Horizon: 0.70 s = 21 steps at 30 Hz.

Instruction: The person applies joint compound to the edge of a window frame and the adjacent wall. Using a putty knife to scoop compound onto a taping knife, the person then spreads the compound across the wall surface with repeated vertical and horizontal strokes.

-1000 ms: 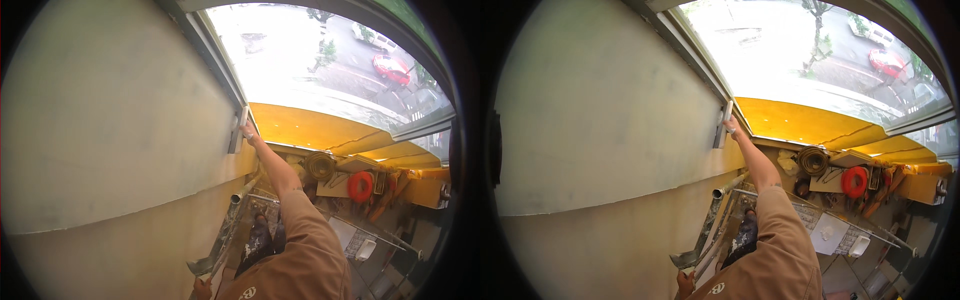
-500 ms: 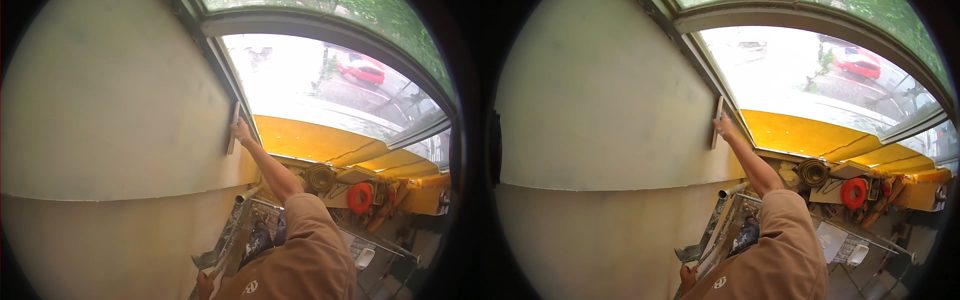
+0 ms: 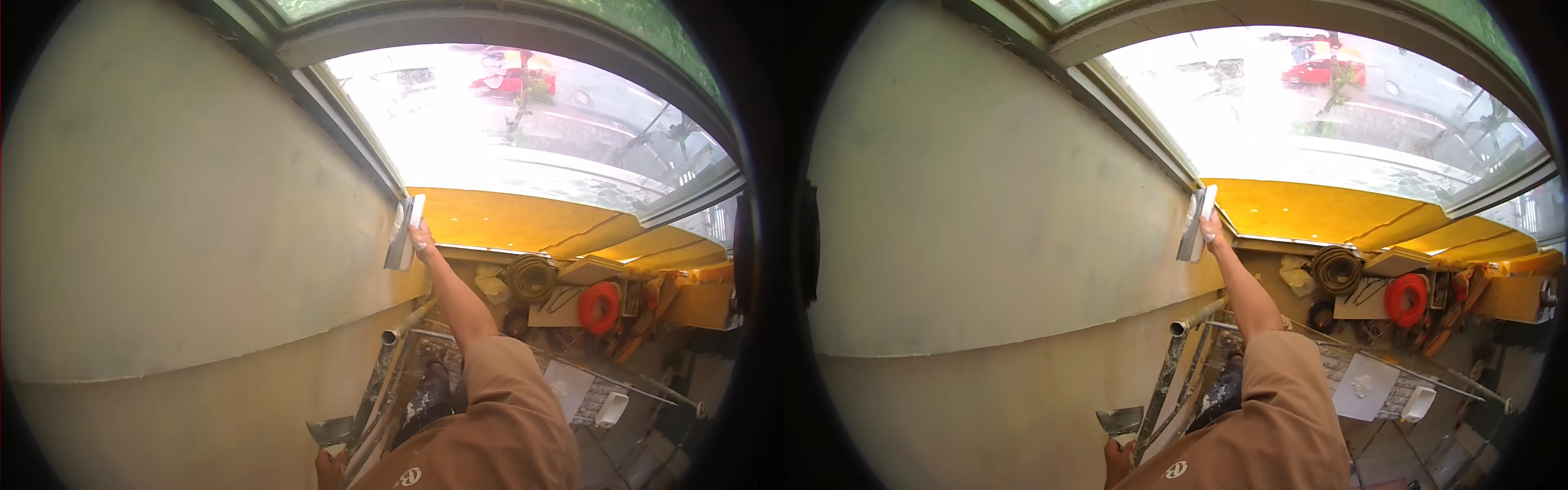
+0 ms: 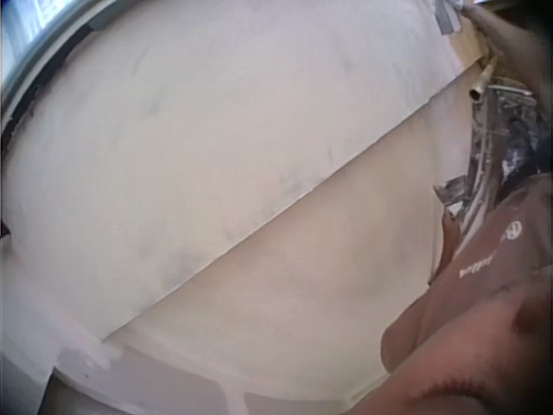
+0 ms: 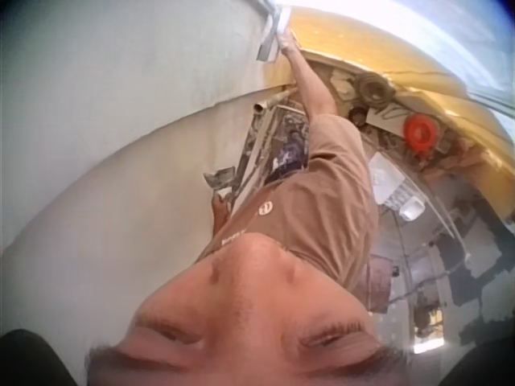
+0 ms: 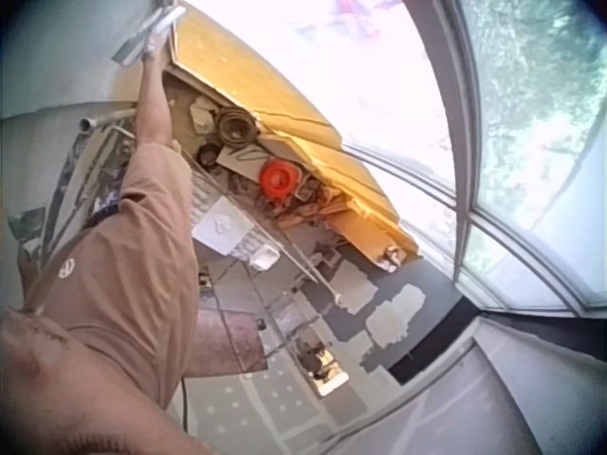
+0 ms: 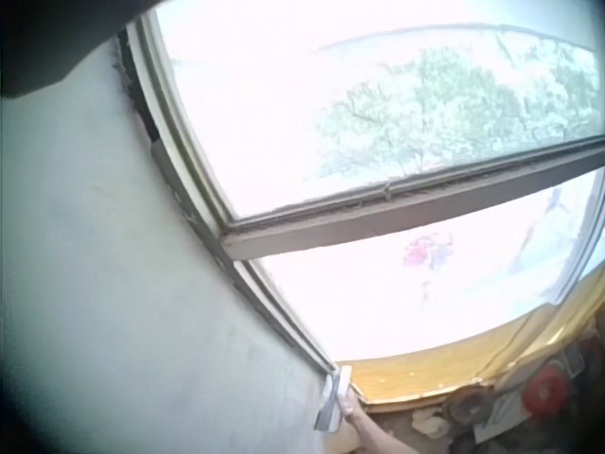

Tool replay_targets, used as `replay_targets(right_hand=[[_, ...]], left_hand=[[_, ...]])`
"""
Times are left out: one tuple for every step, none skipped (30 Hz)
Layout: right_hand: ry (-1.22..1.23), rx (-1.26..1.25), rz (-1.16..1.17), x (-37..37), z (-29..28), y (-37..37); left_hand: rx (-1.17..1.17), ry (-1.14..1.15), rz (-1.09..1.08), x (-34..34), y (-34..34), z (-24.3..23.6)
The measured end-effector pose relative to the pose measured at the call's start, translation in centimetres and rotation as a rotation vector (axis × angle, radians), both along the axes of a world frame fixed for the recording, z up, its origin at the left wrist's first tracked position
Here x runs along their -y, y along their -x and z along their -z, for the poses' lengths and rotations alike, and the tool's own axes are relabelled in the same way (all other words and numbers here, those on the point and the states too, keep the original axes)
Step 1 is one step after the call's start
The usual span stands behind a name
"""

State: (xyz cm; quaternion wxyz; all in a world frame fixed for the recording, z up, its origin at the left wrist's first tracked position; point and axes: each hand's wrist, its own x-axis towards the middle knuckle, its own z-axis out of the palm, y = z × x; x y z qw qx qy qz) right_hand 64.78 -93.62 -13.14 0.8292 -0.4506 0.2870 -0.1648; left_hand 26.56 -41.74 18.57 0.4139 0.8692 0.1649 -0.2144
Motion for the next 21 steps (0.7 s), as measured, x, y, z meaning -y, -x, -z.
replay_targets(right_hand=[[0.016,-0.073,-0.021,-0.1,1.4,-0.4],[0.016,-0.076,-0.015,0.1,2.4,-0.8],[0.047,-0.102,-0.034,0.7,3.4,-1.3],[0.076,-0.131,-0.057,1.1,4.3,-1.5],[0.090,-0.146,-0.096,-0.2,3.8,-2.3],[0.078,-0.145,-0.112,-1.3,3.3,-2.9],[0.116,-0.169,-0.113,-1.2,3.4,-3.1],[0.156,-0.193,-0.113,-1.2,3.4,-3.2],[0.173,-0.164,-0.017,-1.6,3.4,-3.5],[0.173,-0.163,-0.025,-2.1,3.0,-3.7],[0.154,-0.178,-0.083,-2.6,2.7,-3.9],[0.136,-0.192,-0.142,-3.0,2.2,-4.1],[0.143,-0.195,-0.144,-2.8,2.2,-4.2],[0.141,-0.176,-0.194,-2.3,2.2,-4.4],[0.139,-0.157,-0.244,-2.0,2.1,-4.7],[0.151,-0.162,-0.240,-1.4,2.2,-4.7],[0.117,-0.141,-0.222,-0.9,2.3,-4.8],[0.085,-0.120,-0.203,-0.2,2.3,-4.7],[0.087,-0.117,-0.215,-0.8,1.3,-5.0],[0.130,-0.131,-0.233,-1.6,-0.1,-5.2],[0.174,-0.145,-0.250,-2.6,-1.7,-5.4]], left_hand=[[-0.054,-0.005,-0.018,-0.2,0.3,0.0],[-0.107,-0.007,-0.034,-0.7,0.7,0.2],[-0.089,-0.020,0.026,-2.2,1.1,1.5],[-0.097,-0.019,0.030,-2.0,0.8,1.5],[-0.155,-0.145,0.044,-1.2,0.8,0.1],[-0.216,-0.267,0.059,-0.8,0.9,-0.7],[-0.221,-0.267,0.058,-0.7,1.0,-0.5],[-0.207,-0.210,-0.001,-0.7,1.2,-0.3],[-0.192,-0.151,-0.061,-0.8,1.2,0.0],[-0.193,-0.151,-0.069,-1.1,1.4,0.2],[-0.185,-0.154,-0.059,-1.4,1.6,0.4],[-0.177,-0.156,-0.051,-1.8,1.9,0.6],[-0.179,-0.150,-0.053,-2.0,1.9,0.7],[-0.178,-0.167,-0.025,-2.2,2.0,0.9],[-0.177,-0.184,0.002,-2.4,2.0,1.0],[-0.179,-0.171,0.006,-2.7,2.1,1.5],[-0.156,-0.100,0.021,-2.9,2.2,2.1],[-0.131,-0.028,0.036,-3.0,2.3,2.7],[-0.128,-0.026,0.024,-3.0,2.4,2.5],[-0.131,-0.062,0.033,-2.6,2.5,2.0],[-0.135,-0.097,0.043,-2.2,2.5,1.5]])
